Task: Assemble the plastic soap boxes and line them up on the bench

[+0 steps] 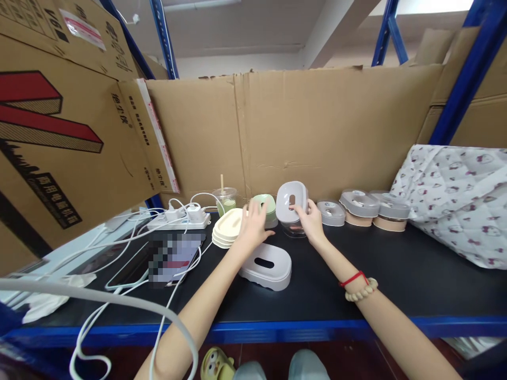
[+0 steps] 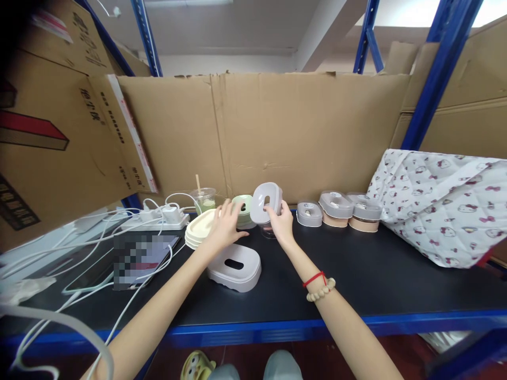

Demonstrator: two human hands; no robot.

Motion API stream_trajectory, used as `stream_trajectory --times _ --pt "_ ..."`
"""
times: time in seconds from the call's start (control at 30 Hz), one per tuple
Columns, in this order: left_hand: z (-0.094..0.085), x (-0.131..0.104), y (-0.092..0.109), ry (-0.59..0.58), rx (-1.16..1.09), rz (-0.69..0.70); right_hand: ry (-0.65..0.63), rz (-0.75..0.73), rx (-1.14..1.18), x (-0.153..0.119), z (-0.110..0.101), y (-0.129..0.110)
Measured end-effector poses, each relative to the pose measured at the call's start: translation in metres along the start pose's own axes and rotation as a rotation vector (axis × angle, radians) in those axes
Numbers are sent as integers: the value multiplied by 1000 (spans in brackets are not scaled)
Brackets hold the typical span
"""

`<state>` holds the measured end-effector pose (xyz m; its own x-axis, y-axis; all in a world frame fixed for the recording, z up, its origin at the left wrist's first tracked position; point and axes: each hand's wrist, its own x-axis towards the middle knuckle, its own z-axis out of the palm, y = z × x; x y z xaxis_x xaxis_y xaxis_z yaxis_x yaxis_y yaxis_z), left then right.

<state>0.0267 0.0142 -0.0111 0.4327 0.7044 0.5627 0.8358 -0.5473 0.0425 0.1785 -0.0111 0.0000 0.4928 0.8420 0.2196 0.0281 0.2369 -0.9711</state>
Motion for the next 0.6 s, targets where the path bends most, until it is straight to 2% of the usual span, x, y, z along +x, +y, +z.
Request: stream_trajectory --times 0.07,0.13,0.2,0.3,0.37,0.47,0.53,0.6 --pt "-4 -2 -2 -74 72 -311 46 -23 25 2 -2 1" --pt "-8 -3 -4 -138 130 -516 58 -34 41 3 -4 2" --pt "-12 -2 -6 -172 159 -596 46 -38 51 4 -5 3" --pt "-16 0 -8 -176 129 -624 37 -40 51 5 -5 4" --pt "-17 1 -9 -97 79 -632 31 -42 65 5 -6 4" --pt "-18 3 -9 157 -84 -575 -5 -19 129 4 -5 1" --pt "-19 6 -8 335 -226 -522 -69 9 193 3 -4 0" --pt "-19 9 -5 445 -362 -495 -159 27 241 2 -2 -1"
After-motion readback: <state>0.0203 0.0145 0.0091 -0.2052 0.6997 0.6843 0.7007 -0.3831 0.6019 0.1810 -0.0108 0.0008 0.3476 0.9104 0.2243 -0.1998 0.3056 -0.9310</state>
